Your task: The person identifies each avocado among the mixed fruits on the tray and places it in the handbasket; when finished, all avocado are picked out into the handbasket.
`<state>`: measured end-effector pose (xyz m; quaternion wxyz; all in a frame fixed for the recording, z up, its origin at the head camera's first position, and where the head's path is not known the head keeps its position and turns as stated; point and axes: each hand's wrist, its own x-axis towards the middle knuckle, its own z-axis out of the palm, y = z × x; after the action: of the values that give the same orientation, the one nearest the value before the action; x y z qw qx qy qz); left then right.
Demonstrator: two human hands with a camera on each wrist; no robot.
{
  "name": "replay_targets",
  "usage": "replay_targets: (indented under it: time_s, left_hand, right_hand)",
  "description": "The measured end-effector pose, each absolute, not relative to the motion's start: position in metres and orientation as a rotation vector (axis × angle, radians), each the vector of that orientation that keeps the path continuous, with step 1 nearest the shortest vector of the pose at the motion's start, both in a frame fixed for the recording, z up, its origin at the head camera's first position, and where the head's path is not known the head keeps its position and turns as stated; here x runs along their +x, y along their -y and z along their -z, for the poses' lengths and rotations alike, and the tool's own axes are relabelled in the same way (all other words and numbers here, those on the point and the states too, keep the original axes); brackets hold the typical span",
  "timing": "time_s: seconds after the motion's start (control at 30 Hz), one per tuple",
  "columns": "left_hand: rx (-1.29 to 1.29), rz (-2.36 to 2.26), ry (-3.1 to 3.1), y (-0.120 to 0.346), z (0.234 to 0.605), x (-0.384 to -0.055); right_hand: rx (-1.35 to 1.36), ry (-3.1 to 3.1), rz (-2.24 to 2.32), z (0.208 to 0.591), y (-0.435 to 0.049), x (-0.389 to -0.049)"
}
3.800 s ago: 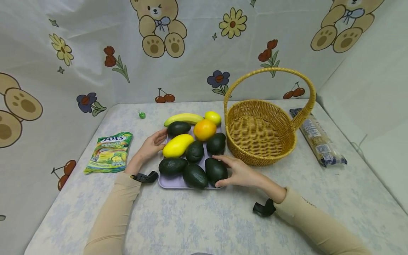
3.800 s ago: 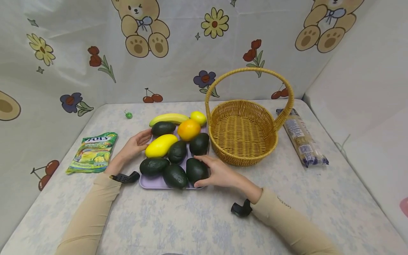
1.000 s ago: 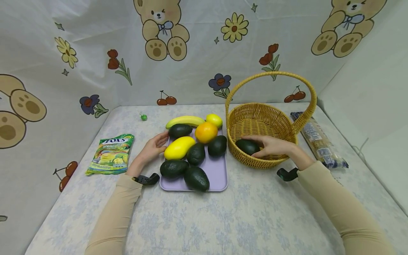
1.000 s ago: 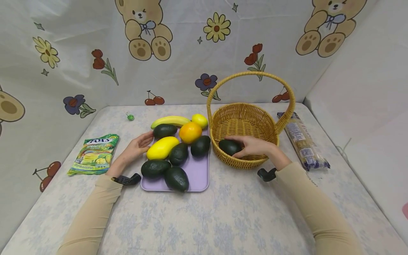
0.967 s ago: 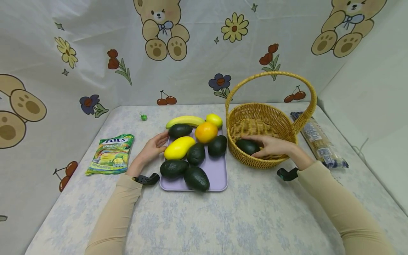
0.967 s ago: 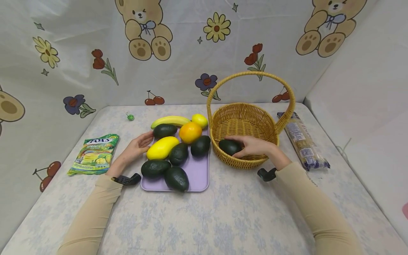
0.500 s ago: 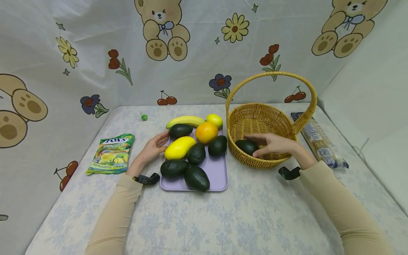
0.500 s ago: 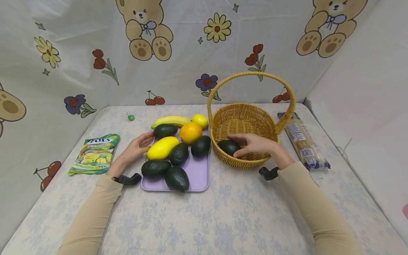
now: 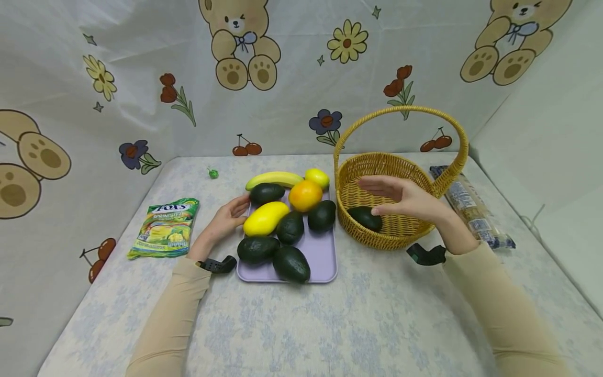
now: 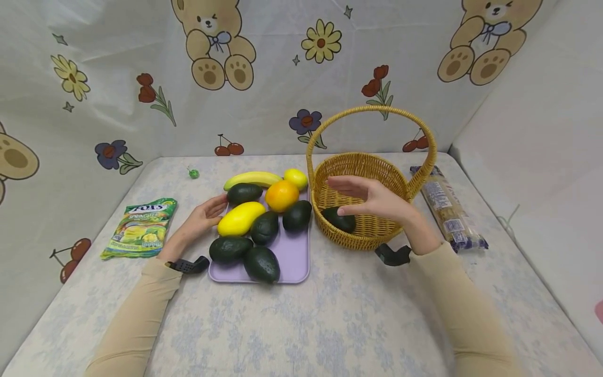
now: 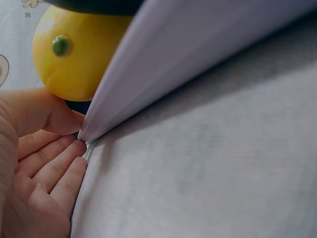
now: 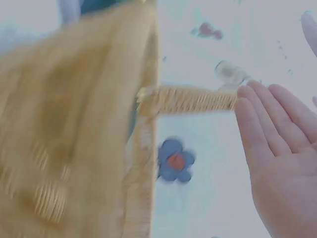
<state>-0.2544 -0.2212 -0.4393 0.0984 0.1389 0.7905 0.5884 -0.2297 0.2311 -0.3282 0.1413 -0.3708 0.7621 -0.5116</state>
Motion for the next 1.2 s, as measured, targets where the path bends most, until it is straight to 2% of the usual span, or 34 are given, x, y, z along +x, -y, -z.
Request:
replay_targets:
  time_s: [0.23, 0.63, 0.97, 1.2]
  left_hand:
    - [0.424, -1.747, -2.34, 0.223, 0.444, -0.258]
    - [0.416, -1.745, -2.314, 0.214, 0.418, -0.242]
    - [0.428, -1.772, -2.327, 0.223, 0.444, -0.255]
    - [0.416, -1.745, -2.365, 0.222, 0.446, -0.256]
  right_hand:
    - [-1.225, -2.063, 1.549, 0.329, -0.19, -0.21]
    - [-1.254, -1.891, 1.41, 0.376, -0.121, -0.198]
    - [-1.181, -1.977, 1.26, 0.399, -0.102, -0.195]
    - [-1.141, -2.009, 1.223, 0.405, -0.1, -0.195]
